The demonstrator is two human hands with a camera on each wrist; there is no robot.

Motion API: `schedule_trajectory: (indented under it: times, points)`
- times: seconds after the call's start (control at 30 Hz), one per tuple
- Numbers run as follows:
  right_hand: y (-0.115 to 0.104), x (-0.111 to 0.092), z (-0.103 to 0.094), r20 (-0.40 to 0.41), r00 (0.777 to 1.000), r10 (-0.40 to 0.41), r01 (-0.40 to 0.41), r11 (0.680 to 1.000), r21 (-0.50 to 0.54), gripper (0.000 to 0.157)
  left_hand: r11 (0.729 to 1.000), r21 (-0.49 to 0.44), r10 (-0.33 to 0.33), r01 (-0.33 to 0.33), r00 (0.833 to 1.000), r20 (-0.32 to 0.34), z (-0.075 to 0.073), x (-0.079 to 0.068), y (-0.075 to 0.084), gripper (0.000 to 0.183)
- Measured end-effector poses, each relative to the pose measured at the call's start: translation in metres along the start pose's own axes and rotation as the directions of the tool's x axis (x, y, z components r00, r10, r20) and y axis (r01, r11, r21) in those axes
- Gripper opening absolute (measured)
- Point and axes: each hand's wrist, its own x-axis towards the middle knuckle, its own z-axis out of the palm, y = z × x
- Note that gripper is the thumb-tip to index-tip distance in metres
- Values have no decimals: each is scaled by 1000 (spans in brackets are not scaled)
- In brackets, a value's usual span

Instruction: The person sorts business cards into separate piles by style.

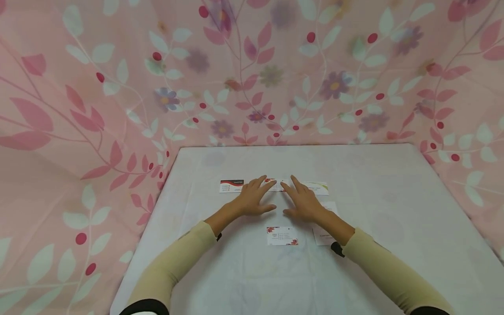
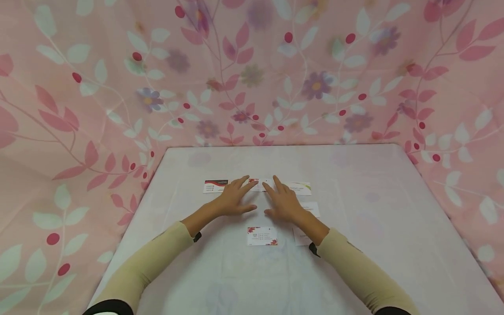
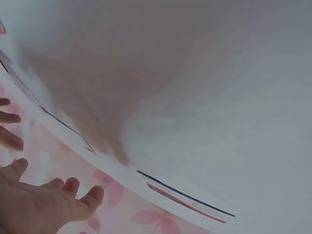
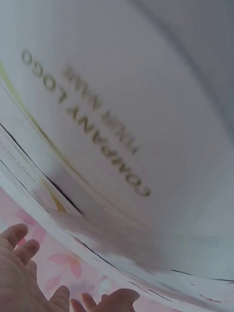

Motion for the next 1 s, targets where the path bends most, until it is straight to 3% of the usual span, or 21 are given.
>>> schedule_trajectory:
  times: [0.23, 0.57, 0.87, 1.0]
  points:
    - [-5, -19, -2, 22, 999, -32, 32, 999, 12, 92, 1000, 12, 6, -6, 999, 48, 1, -14, 7, 85]
    - [-9, -36, 0, 38, 997, -74, 70, 993, 95, 90, 996, -16, 83, -82, 992, 90, 7, -33, 23, 90]
    - [-16, -43, 4, 58, 996, -72, 61, 984, 166, 76, 992, 5, 125, -125, 992, 8, 17, -43, 31, 81]
    - [-21, -47, 3, 47, 998, -46, 36, 980, 195, 68, 989, -16, 145, -145, 989, 13, 18, -46, 36, 71]
